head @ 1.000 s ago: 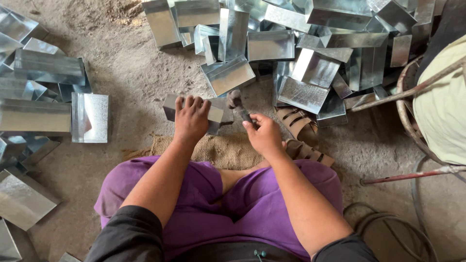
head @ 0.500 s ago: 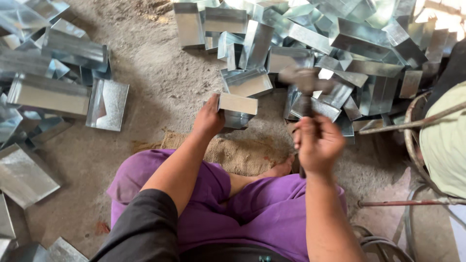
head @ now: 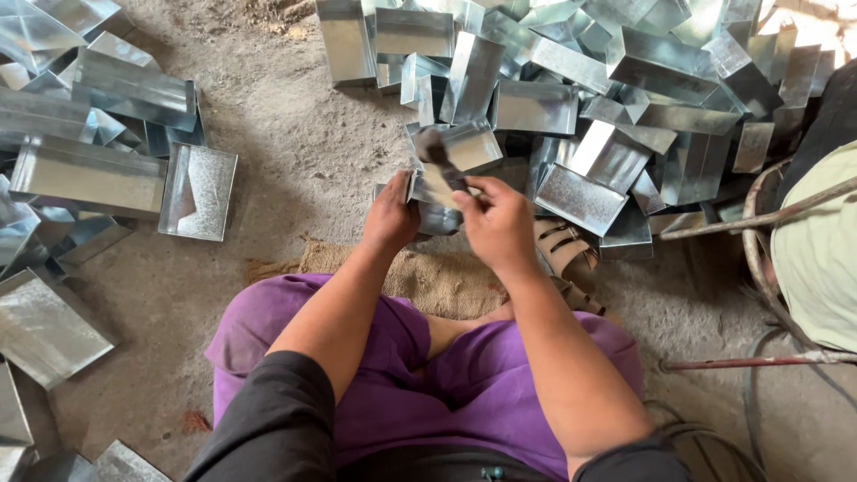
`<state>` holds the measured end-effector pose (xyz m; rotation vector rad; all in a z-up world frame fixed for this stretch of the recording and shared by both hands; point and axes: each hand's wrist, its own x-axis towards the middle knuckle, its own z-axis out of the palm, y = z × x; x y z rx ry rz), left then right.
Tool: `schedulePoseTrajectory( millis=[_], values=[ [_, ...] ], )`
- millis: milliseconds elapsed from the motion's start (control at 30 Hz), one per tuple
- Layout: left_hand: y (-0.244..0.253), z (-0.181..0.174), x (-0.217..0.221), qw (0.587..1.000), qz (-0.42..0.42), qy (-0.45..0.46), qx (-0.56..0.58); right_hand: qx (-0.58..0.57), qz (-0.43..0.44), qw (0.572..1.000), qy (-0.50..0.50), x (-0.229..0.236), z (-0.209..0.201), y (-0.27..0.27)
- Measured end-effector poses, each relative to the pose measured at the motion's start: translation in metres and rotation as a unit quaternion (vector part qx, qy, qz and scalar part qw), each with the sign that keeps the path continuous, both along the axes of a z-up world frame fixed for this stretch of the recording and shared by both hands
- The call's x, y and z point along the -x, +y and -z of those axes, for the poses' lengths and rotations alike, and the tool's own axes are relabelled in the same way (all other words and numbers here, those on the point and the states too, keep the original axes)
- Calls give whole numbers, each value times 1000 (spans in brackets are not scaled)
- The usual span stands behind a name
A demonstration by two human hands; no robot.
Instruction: The person sits on the floor and repeatedly hammers small rectangular metal boxes with a hammer, striking the edges to shape or flatten them. The person handles each box one at a time, repositioning it as needed, and places finished pieces aside among a large pile of similar metal boxes.
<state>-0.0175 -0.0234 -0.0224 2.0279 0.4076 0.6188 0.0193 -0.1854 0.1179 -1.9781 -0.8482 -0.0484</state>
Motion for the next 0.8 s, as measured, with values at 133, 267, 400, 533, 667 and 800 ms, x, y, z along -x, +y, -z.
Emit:
schedulePoseTrajectory(
  millis=[133,267,400,533,667,800],
  values=[
    [13,-24,5,977,-13,-57,-206,-97,17,988,121,-6,-20,-37],
    [21,-33,8,924,61,76,-371,-203,34,970,128,0,-35,-81],
    [12,-28,-2,891,50,188,-410,-275,22,957,86,7,-19,-92],
    [11,-30,-1,884,50,195,-422,-80,80,993,-32,6,32,-60],
    [9,-38,-1,878,75,223,-417,90,74,992,51,-10,62,-52],
    [7,-40,2,881,86,239,-399,23,72,991,109,-16,67,-59]
  ],
)
